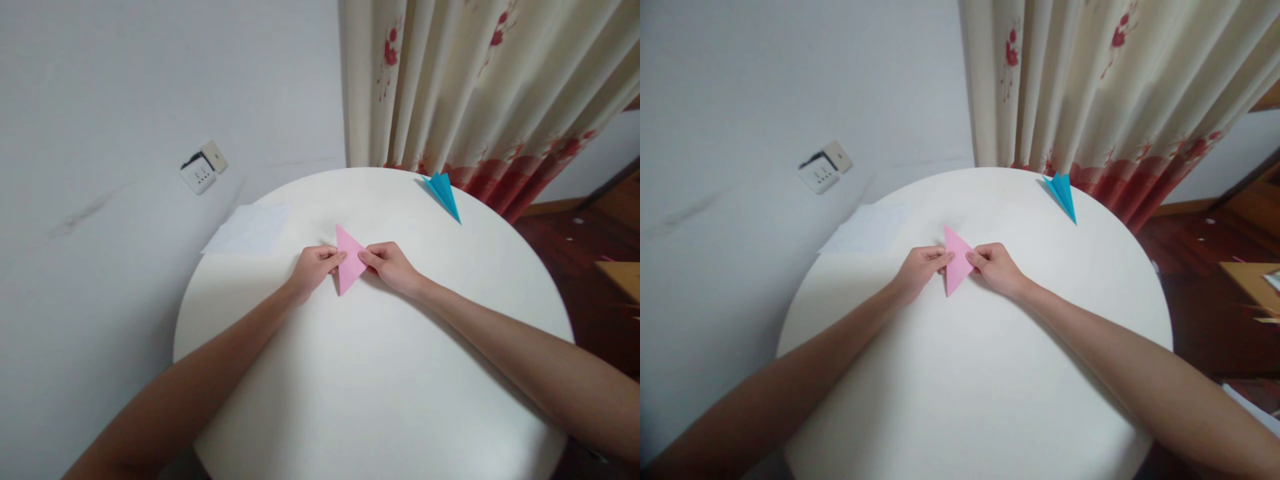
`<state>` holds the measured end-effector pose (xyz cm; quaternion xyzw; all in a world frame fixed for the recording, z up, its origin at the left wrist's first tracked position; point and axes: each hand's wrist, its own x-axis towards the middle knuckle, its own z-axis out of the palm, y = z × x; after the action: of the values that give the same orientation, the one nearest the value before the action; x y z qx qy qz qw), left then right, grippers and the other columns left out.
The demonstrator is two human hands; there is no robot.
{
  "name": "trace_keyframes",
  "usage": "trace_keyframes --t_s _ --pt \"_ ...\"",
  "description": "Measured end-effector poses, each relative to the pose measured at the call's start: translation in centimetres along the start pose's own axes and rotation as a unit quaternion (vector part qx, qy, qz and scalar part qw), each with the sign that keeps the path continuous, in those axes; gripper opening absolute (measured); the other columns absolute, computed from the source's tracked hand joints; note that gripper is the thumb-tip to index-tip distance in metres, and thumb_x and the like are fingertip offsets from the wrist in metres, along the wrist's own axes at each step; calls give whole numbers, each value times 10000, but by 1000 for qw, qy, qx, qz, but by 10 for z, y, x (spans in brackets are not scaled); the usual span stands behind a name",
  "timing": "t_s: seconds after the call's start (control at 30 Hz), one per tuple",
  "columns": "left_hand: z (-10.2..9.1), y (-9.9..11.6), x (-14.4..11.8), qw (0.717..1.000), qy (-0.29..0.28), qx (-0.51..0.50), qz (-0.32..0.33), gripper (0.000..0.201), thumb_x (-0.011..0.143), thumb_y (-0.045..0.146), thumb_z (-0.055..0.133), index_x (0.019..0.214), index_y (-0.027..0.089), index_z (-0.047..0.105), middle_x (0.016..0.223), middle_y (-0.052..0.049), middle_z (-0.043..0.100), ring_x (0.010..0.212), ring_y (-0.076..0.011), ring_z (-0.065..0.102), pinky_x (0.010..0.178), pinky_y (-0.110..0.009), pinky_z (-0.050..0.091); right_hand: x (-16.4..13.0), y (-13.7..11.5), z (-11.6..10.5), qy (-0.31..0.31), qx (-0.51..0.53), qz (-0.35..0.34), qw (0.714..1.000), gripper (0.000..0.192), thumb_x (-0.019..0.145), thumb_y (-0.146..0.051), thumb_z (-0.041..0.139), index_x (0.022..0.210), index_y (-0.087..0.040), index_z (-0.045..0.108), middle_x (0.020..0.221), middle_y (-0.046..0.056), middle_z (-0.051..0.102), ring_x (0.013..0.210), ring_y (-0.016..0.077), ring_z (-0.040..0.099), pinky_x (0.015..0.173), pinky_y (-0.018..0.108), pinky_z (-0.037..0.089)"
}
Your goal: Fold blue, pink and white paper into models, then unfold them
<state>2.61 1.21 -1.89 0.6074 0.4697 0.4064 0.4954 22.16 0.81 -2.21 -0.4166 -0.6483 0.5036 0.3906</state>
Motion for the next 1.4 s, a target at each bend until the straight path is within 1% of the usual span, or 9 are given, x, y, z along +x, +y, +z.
trace_keyframes --t_s 0.3,0.6,0.77,0.93,1.1,1.2,1.4 --pt "0 -1 0 1000 -1 0 -2 374 748 514 733 680 151 674 648 -1 592 626 -121 492 601 -255 368 1 2 0 -4 9 3 1000 462 861 -505 560 546 -189 440 510 -58 361 498 75 268 513 278 179" --pt "1 2 0 1000 7 -6 -5 377 714 529 759 678 158 697 656 -12 615 620 -128 503 599 -260 381 0 -2 -1 -3 0 5 1000 465 854 -522 551 547 -190 440 512 -53 371 502 78 271 513 279 184" --pt "1 3 0 1000 6 -8 -1 361 724 513 758 675 159 700 639 -4 611 608 -122 499 593 -255 380 1 -1 0 -2 -2 8 1000 462 851 -518 551 544 -191 438 510 -55 360 498 77 267 509 278 180" --pt "0 1 1 1000 5 -7 -1 349 738 501 751 710 155 713 665 -12 626 623 -125 509 599 -252 382 1 -1 0 -1 -5 3 1000 462 854 -518 544 544 -193 436 505 -55 361 498 78 269 509 281 183" --pt "-2 0 0 1000 -22 13 -1 354 765 507 724 682 163 723 665 -20 654 628 -142 539 618 -264 405 0 -2 -1 -1 -18 -4 1000 474 858 -534 538 544 -194 433 508 -53 355 505 82 270 508 278 184" --pt "-4 -1 0 999 -38 19 -9 333 765 495 730 712 167 751 707 -32 696 665 -164 587 654 -275 429 0 -1 -1 -13 -22 -15 1000 482 864 -547 531 551 -194 431 518 -52 354 512 83 270 510 278 189" --pt "-5 -5 0 999 -30 30 -10 329 757 498 737 757 172 778 740 -38 724 673 -173 608 645 -271 431 1 4 -1 -20 -33 -25 999 493 874 -571 519 569 -193 435 538 -50 362 527 86 275 517 276 198"
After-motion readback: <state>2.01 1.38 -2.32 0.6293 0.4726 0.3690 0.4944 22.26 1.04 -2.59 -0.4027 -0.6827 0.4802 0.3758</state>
